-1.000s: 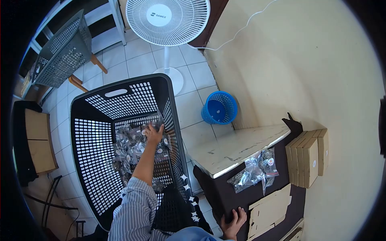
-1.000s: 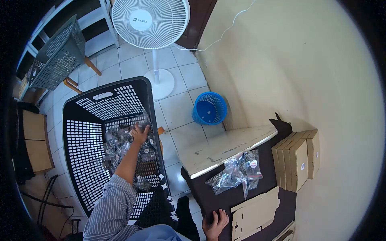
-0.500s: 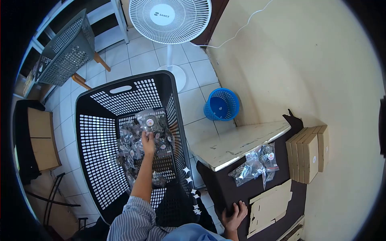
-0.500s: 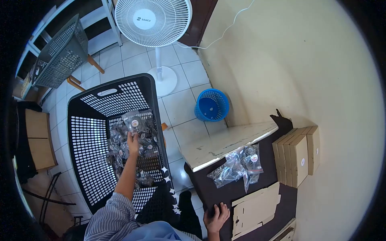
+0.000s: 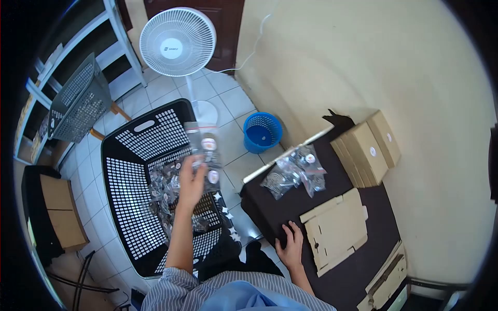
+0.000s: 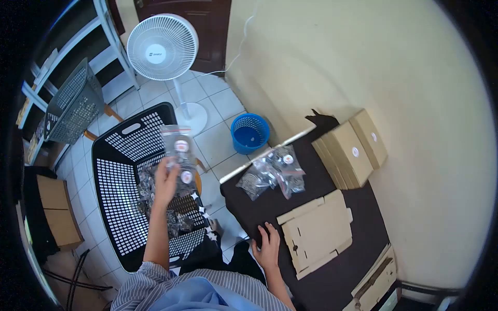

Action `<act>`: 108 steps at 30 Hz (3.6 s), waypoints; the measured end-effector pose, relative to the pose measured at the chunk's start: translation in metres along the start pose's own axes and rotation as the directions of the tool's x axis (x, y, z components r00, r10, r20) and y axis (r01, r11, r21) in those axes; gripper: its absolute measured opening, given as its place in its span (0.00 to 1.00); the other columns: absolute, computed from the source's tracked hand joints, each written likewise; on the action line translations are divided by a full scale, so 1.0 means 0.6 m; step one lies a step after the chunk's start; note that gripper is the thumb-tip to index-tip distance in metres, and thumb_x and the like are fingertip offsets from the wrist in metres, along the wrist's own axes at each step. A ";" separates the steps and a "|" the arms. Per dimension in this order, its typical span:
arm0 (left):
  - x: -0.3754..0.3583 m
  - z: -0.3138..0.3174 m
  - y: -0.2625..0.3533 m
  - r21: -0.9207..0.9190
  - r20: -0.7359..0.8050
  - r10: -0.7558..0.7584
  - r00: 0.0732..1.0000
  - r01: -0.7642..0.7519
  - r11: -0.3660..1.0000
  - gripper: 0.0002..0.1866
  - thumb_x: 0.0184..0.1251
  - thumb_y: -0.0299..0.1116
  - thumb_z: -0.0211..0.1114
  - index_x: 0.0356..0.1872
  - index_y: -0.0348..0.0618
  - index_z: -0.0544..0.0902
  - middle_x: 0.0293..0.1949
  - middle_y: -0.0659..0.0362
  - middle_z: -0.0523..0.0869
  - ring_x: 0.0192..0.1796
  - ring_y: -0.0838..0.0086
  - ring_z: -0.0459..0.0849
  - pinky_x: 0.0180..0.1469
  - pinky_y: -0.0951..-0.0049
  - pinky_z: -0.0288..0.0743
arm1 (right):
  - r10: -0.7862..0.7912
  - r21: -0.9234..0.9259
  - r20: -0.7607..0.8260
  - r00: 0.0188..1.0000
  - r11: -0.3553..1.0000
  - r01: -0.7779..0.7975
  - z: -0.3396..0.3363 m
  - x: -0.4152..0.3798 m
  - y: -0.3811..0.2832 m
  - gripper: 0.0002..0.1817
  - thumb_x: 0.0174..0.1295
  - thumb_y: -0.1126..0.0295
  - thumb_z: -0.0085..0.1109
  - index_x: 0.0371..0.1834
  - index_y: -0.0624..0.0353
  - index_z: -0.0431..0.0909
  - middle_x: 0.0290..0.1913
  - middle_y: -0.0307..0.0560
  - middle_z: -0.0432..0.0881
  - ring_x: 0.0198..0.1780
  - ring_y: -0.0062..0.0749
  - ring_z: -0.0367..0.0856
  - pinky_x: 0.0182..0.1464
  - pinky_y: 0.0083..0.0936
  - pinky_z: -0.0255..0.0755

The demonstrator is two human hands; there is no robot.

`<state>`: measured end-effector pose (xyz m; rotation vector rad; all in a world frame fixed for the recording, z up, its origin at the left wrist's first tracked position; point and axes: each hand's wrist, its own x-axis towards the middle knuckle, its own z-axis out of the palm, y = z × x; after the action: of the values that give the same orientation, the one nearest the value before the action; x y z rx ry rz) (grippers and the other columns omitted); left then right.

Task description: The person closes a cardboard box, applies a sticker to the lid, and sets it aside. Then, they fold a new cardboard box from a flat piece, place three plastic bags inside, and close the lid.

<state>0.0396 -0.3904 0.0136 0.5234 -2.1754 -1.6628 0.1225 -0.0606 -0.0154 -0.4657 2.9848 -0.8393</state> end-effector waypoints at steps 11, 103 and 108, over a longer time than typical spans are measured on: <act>-0.095 0.327 0.030 0.207 0.594 0.235 0.769 -0.429 0.879 0.19 0.59 0.27 0.57 0.52 0.39 0.70 0.50 0.44 0.72 0.56 0.51 0.71 0.59 0.62 0.64 | 0.163 -0.130 -0.260 0.952 0.971 -0.202 -0.116 -0.142 0.106 0.32 0.42 0.76 0.67 0.56 0.58 0.70 0.59 0.57 0.66 0.62 0.54 0.62 0.62 0.42 0.59; -0.222 0.607 0.086 0.208 0.868 0.283 0.409 -0.815 0.540 0.35 0.56 0.38 0.61 0.64 0.36 0.61 0.69 0.53 0.58 0.72 0.62 0.52 0.64 0.49 0.49 | 0.721 0.317 -0.428 0.545 0.685 -0.656 -0.187 -0.061 0.374 0.29 0.52 0.72 0.58 0.60 0.61 0.65 0.58 0.54 0.67 0.61 0.42 0.64 0.62 0.46 0.54; -0.223 0.595 0.105 0.063 0.910 0.349 0.224 -0.906 0.418 0.41 0.54 0.43 0.64 0.67 0.36 0.56 0.70 0.52 0.55 0.73 0.62 0.49 0.68 0.48 0.42 | 0.523 0.002 -0.665 0.533 0.715 -0.699 -0.214 -0.030 0.383 0.35 0.45 0.84 0.55 0.63 0.62 0.62 0.60 0.52 0.66 0.65 0.46 0.61 0.65 0.44 0.52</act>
<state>-0.0231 -0.0106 -0.0211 -1.2964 -2.8347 -0.5819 0.0644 0.1966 -0.0241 1.1017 3.4009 -0.5680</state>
